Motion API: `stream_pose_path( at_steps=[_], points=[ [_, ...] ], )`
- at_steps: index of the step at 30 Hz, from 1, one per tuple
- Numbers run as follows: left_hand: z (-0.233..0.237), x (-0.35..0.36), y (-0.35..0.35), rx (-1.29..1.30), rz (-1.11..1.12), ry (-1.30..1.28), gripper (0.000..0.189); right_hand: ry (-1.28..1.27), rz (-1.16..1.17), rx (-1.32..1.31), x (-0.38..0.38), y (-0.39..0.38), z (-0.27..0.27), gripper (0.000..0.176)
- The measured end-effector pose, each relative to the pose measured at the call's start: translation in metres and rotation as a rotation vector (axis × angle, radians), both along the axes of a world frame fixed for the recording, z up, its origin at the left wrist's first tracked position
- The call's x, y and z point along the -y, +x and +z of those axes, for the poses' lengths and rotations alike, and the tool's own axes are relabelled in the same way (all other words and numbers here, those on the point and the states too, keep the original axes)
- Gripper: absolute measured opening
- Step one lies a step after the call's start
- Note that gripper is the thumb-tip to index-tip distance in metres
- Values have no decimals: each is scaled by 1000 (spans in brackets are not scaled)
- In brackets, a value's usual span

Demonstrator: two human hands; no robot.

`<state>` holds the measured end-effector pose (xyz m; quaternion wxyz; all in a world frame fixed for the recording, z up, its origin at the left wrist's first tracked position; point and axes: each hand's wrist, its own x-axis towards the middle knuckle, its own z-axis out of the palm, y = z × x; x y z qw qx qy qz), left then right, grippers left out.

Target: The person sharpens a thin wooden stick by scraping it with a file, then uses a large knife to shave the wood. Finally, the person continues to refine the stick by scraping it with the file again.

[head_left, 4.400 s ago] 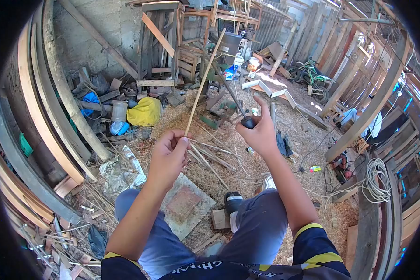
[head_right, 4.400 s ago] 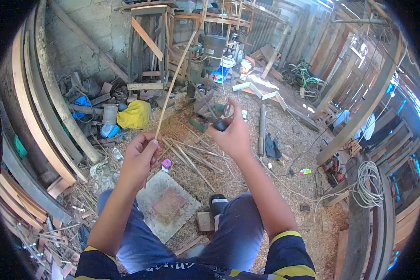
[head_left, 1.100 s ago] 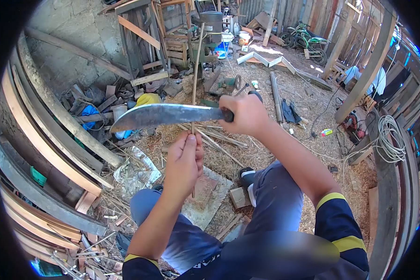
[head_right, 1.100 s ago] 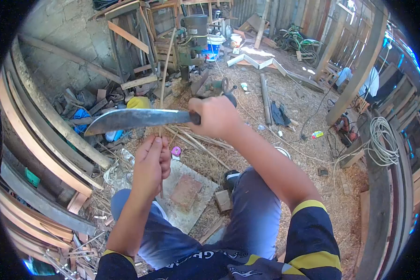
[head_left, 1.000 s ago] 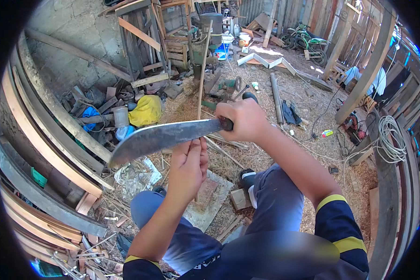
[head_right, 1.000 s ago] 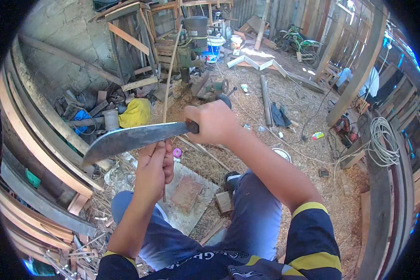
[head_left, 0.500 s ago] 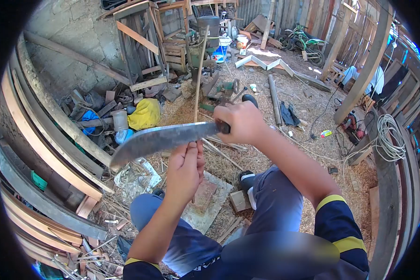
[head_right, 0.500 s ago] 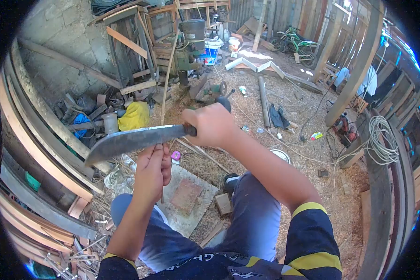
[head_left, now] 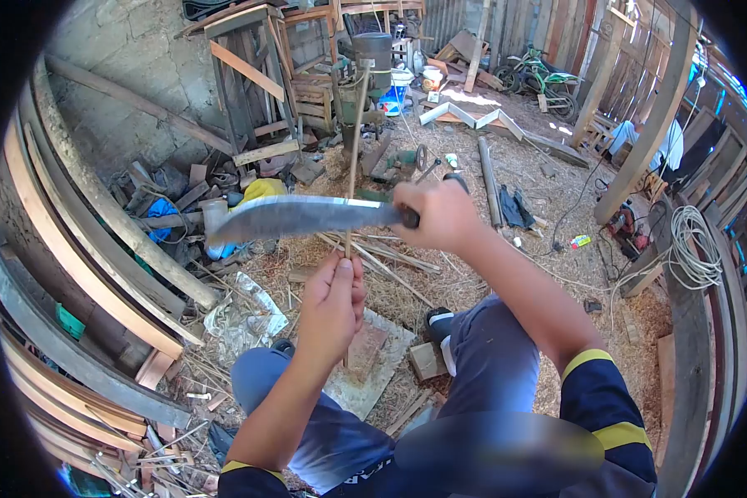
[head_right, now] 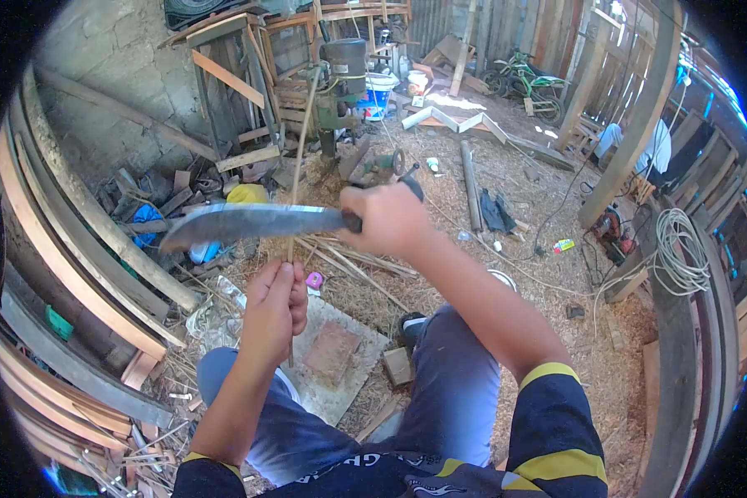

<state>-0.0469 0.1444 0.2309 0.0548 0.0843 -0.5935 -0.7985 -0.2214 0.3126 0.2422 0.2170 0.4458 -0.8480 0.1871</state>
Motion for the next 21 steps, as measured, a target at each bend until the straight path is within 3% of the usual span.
stream_pose_path(
  at_steps=[2, 6, 10, 13, 17, 21],
  points=[
    [0, -2, 1, 5, -14, 7, 22, 18, 109, -33, -1, 2, 0, 27],
    [-6, 3, 1, 4, -15, 25, 22, -78, -112, 44, -2, -15, -4, 28],
    [-7, -2, 0, -15, -2, -47, 21, -21, 67, -27, -2, -5, -9, 22],
    [-6, -2, 0, 57, 13, -21, 21, 29, -22, -50, -2, -19, -12, 21],
    [-8, 1, 2, 36, -14, -27, 22, -133, -91, 7, -7, -21, -16, 21],
    [-6, -2, 6, 63, -22, -50, 21, 33, -4, -25, -15, -21, -11, 26]
  ],
)
